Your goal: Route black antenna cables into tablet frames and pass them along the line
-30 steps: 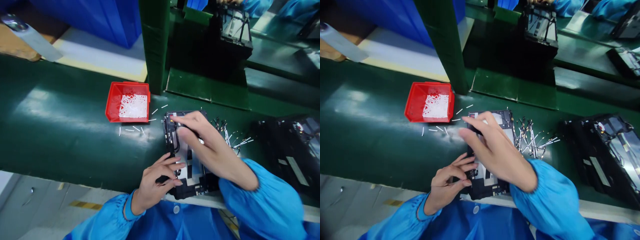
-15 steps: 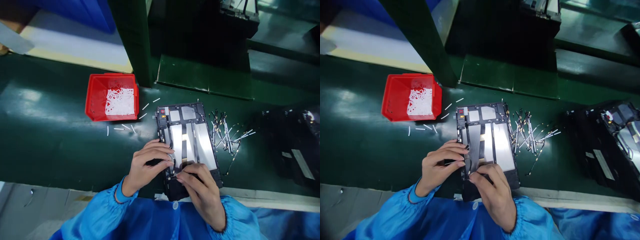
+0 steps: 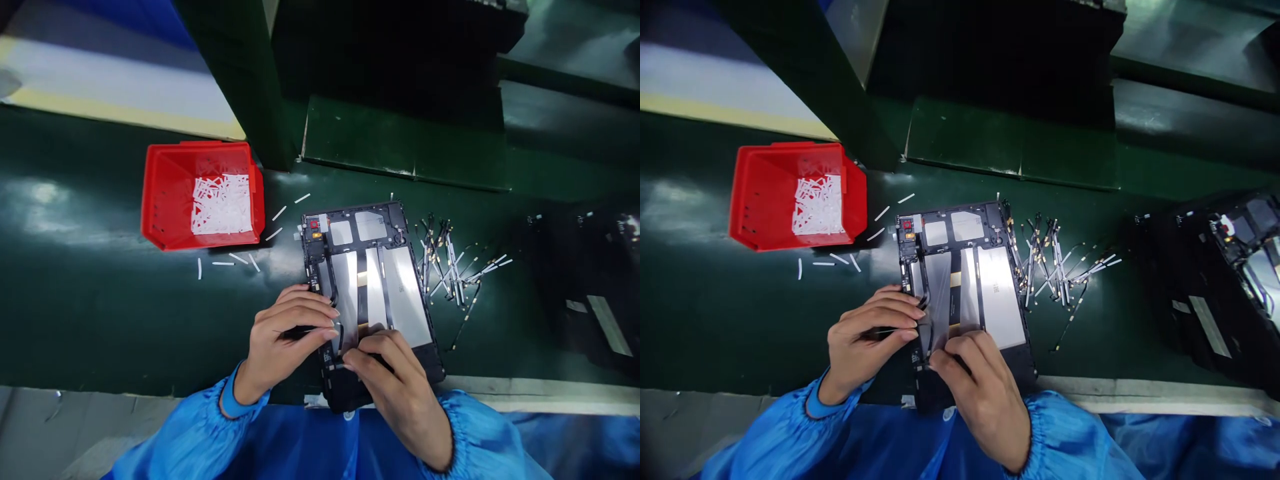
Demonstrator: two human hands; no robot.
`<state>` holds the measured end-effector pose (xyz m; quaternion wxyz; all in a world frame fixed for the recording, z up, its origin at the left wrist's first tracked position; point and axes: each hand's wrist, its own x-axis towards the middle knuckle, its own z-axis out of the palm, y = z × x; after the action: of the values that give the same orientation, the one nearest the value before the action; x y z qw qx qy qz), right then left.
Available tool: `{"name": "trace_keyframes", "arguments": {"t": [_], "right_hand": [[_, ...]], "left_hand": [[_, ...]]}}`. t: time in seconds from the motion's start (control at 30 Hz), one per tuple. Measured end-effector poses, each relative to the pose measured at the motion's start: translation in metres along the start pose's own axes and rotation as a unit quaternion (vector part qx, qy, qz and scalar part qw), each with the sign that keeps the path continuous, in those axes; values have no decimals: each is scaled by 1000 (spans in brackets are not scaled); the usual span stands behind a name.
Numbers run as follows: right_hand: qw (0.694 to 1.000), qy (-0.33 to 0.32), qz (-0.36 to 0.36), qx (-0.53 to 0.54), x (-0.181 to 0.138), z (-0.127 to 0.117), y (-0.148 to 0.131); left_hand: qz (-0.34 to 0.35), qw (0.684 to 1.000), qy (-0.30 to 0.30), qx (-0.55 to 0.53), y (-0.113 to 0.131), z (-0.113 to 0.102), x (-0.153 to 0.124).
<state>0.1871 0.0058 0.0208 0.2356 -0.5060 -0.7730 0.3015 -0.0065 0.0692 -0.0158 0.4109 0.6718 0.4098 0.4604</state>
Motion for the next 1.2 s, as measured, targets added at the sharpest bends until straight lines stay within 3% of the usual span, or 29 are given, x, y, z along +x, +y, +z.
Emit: {"name": "trace_keyframes", "arguments": {"t": [0.27, 0.53, 0.83, 1.2], "right_hand": [[1000, -9, 3, 11, 0, -3, 0], [1000, 25, -8, 8, 4, -1, -1], [999, 49, 0, 8, 10, -4, -6], [999, 49, -13, -3, 5, -1, -2]], "left_hand": [[9, 1000, -17, 23, 6, -2, 7], [106, 981, -102, 130, 4, -7, 47], [34, 977, -153, 145, -1, -2, 61], [23, 977, -162, 136, 0, -3, 62]]}}
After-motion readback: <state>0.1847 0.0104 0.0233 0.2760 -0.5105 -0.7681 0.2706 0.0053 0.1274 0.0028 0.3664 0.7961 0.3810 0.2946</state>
